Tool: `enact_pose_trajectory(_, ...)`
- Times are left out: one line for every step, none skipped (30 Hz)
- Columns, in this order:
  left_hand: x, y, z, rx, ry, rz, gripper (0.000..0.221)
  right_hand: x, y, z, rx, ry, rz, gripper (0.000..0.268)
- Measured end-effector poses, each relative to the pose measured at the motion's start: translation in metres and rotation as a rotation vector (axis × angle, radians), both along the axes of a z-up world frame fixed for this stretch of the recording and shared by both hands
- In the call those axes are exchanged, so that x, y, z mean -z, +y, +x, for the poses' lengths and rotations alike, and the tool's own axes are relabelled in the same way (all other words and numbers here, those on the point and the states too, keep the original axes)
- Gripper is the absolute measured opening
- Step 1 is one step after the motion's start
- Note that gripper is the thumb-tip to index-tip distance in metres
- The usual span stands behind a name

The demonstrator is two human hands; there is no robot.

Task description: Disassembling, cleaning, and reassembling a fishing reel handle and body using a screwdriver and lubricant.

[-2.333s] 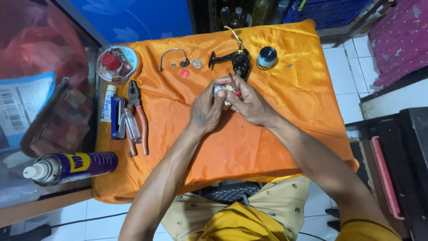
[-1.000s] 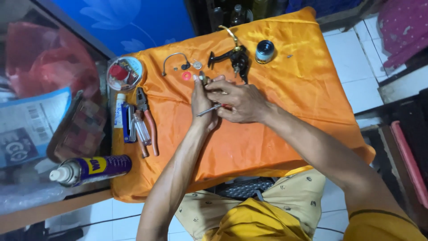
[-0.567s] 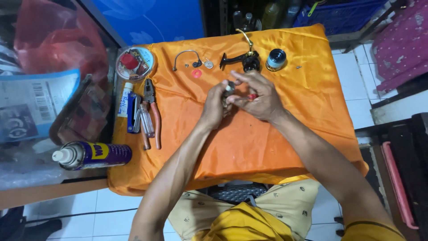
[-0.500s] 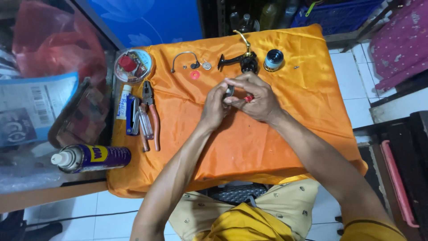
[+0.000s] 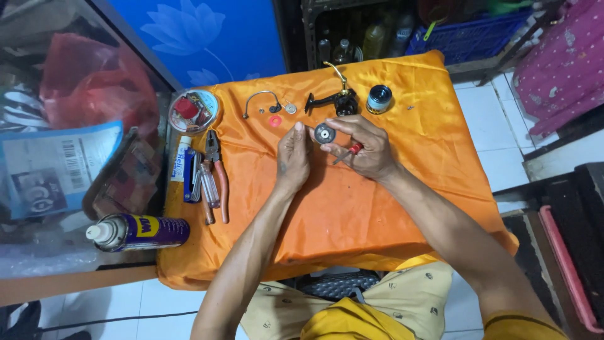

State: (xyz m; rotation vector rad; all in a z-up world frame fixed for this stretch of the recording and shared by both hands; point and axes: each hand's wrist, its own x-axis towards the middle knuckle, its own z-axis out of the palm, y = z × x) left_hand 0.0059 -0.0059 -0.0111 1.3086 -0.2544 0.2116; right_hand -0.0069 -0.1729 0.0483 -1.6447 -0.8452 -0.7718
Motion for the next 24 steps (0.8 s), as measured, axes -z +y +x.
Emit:
enact_pose_trajectory(0.0, 0.001, 0.0, -0.004, -0.004, -0.001, 0.049, 0.001, 0.001, 0.0, -0.004, -0.004, -0.001, 0.041)
enact_pose_trajectory(-0.001, 0.001, 0.001, -0.013, -0.02, 0.021, 0.046, 0.002, 0.002, 0.001, -0.001, -0.009, 0.006, 0.042)
enact_pose_trajectory(-0.001, 0.001, 0.001, -0.02, -0.035, 0.044, 0.044, 0.003, 0.002, 0.001, 0.005, -0.013, 0.014, 0.042)
enact_pose_trajectory(-0.004, 0.001, 0.001, -0.022, -0.038, 0.043, 0.044, 0.005, 0.002, 0.001, 0.003, -0.016, 0.013, 0.042)
enact_pose_trajectory(-0.006, 0.0, 0.0, -0.008, -0.047, 0.057, 0.042, 0.007, 0.002, 0.001, 0.016, -0.005, 0.008, 0.042)
enact_pose_trajectory(-0.009, 0.0, -0.001, 0.006, -0.056, 0.071, 0.039, 0.009, 0.002, 0.002, 0.028, 0.006, 0.004, 0.042)
enact_pose_trajectory(-0.012, -0.003, -0.005, 0.004, -0.059, 0.069, 0.039, 0.013, 0.001, 0.005, 0.027, 0.003, 0.001, 0.042)
enact_pose_trajectory(-0.016, -0.006, -0.009, 0.068, -0.03, -0.015, 0.038, 0.018, 0.0, 0.008, 0.042, 0.012, -0.001, 0.041)
enact_pose_trajectory(-0.019, -0.009, -0.013, 0.133, -0.002, -0.099, 0.038, 0.022, -0.001, 0.011, 0.059, 0.021, -0.002, 0.04)
enact_pose_trajectory(-0.021, -0.009, -0.013, 0.133, -0.005, -0.1, 0.038, 0.018, -0.001, 0.01, 0.058, 0.018, -0.004, 0.04)
enact_pose_trajectory(-0.023, -0.009, -0.013, 0.152, 0.003, -0.129, 0.034, 0.015, 0.0, 0.008, 0.067, 0.026, -0.008, 0.04)
enact_pose_trajectory(-0.024, -0.008, -0.014, 0.171, 0.011, -0.157, 0.032, 0.012, 0.001, 0.007, 0.075, 0.034, -0.013, 0.04)
enact_pose_trajectory(-0.022, -0.01, -0.011, 0.171, 0.011, -0.16, 0.032, 0.011, 0.001, 0.007, 0.075, 0.033, -0.016, 0.04)
enact_pose_trajectory(-0.02, -0.011, -0.009, 0.178, 0.019, -0.209, 0.031, 0.009, 0.001, 0.007, 0.078, 0.028, -0.021, 0.04)
enact_pose_trajectory(-0.017, -0.012, -0.007, 0.183, 0.031, -0.258, 0.03, 0.009, 0.002, 0.006, 0.079, 0.025, -0.026, 0.04)
enact_pose_trajectory(-0.017, -0.011, -0.01, 0.181, 0.033, -0.262, 0.03, 0.01, 0.002, 0.006, 0.077, 0.028, -0.03, 0.04)
enact_pose_trajectory(-0.019, -0.01, -0.012, 0.179, 0.045, -0.277, 0.028, 0.011, 0.003, 0.007, 0.079, 0.0, -0.018, 0.04)
enact_pose_trajectory(-0.02, -0.009, -0.014, 0.178, 0.058, -0.293, 0.027, 0.012, 0.003, 0.008, 0.08, -0.027, -0.007, 0.039)
enact_pose_trajectory(-0.011, -0.009, -0.009, 0.176, 0.06, -0.295, 0.027, 0.013, 0.002, 0.008, 0.079, -0.025, -0.009, 0.039)
enact_pose_trajectory(-0.003, -0.009, -0.004, 0.172, 0.057, -0.277, 0.026, 0.014, 0.001, 0.009, 0.081, -0.034, -0.018, 0.039)
enact_pose_trajectory(0.005, -0.009, 0.001, 0.167, 0.053, -0.26, 0.025, 0.014, 0.0, 0.01, 0.082, -0.043, -0.028, 0.039)
enact_pose_trajectory(-0.002, -0.009, -0.001, 0.167, 0.054, -0.262, 0.025, 0.015, 0.0, 0.01, 0.082, -0.042, -0.03, 0.039)
enact_pose_trajectory(-0.009, -0.01, -0.004, 0.159, 0.047, -0.257, 0.025, 0.016, 0.0, 0.01, 0.084, -0.039, -0.034, 0.04)
enact_pose_trajectory(-0.016, -0.011, -0.007, 0.151, 0.041, -0.253, 0.024, 0.016, 0.0, 0.01, 0.085, -0.037, -0.038, 0.04)
